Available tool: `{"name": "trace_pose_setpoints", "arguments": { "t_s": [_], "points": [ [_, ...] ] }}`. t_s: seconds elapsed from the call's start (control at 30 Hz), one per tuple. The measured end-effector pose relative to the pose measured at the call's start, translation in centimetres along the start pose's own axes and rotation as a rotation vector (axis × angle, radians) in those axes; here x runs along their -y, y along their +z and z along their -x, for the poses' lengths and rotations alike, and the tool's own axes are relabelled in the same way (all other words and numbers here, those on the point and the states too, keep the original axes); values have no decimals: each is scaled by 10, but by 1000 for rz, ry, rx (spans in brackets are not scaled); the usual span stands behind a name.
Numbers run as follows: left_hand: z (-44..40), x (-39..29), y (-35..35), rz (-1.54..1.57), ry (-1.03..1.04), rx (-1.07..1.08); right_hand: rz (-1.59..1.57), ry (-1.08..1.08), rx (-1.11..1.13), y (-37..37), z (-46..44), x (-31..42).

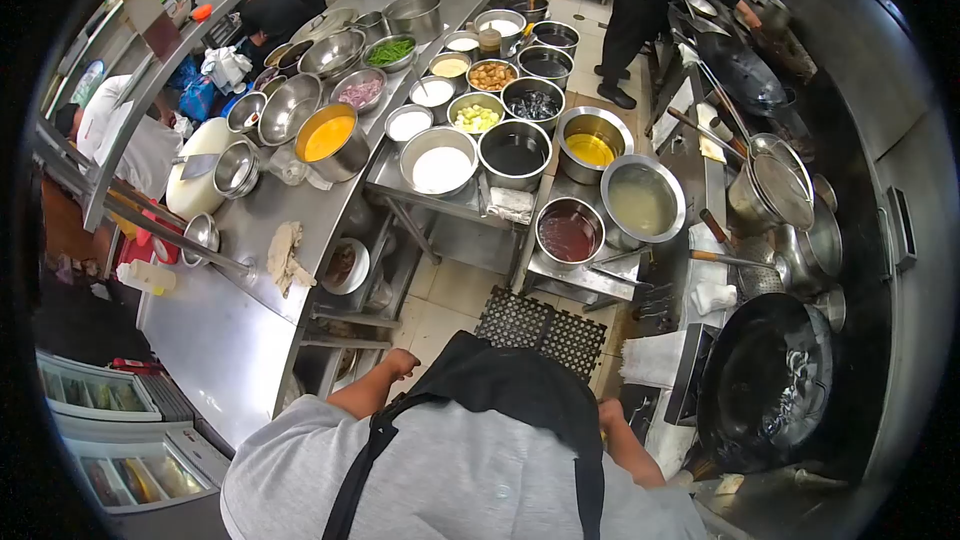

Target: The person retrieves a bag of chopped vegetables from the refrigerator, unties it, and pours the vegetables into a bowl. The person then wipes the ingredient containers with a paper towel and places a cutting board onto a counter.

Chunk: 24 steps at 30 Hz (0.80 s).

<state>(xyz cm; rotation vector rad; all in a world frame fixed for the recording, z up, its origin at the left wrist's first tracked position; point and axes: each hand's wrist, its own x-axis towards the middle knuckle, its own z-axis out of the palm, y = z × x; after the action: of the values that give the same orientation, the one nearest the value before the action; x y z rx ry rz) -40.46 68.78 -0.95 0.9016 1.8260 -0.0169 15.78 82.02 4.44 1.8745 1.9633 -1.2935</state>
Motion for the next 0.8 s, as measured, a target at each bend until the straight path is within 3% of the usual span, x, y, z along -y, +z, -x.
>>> {"name": "trace_pose_setpoints", "arguments": {
  "t_s": [0.03, 0.13, 0.2, 0.23, 0.3, 0.33, 0.4, 0.5, 0.63, 0.7, 0.8],
  "points": [
    [7, -10, -3, 79, -174, 21, 1, -24, -18, -1, -1, 2],
    [6, -2, 3, 129, -195, 12, -136, -4, -40, -6, 4, 18],
    [5, 3, 4, 55, -141, 28, -524, 198, 34, -13, 12, 36],
    [2, 2, 4, 50, -134, 33, -527, 202, 26, -11, 8, 28],
    [-4, -1, 5, -27, -284, 113, -598, 196, 78, -8, 9, 23],
    [-3, 1, 3, -30, -281, 116, -599, 199, 75, -7, 10, 21],
    [0, 5, 0, -395, 88, 194, -357, 196, 9, -3, 10, 16],
    [-7, -1, -2, -310, -24, 206, -158, 124, 41, -2, 7, 2],
    [-12, -7, -3, -406, 7, 233, 106, -29, 81, 0, 5, -14],
    [-22, 0, 0, -166, -61, 214, 38, 34, 58, -1, 9, -11],
    [-19, -5, -5, -302, 43, 197, -65, 127, 26, -4, 17, -2]
  ]
}}
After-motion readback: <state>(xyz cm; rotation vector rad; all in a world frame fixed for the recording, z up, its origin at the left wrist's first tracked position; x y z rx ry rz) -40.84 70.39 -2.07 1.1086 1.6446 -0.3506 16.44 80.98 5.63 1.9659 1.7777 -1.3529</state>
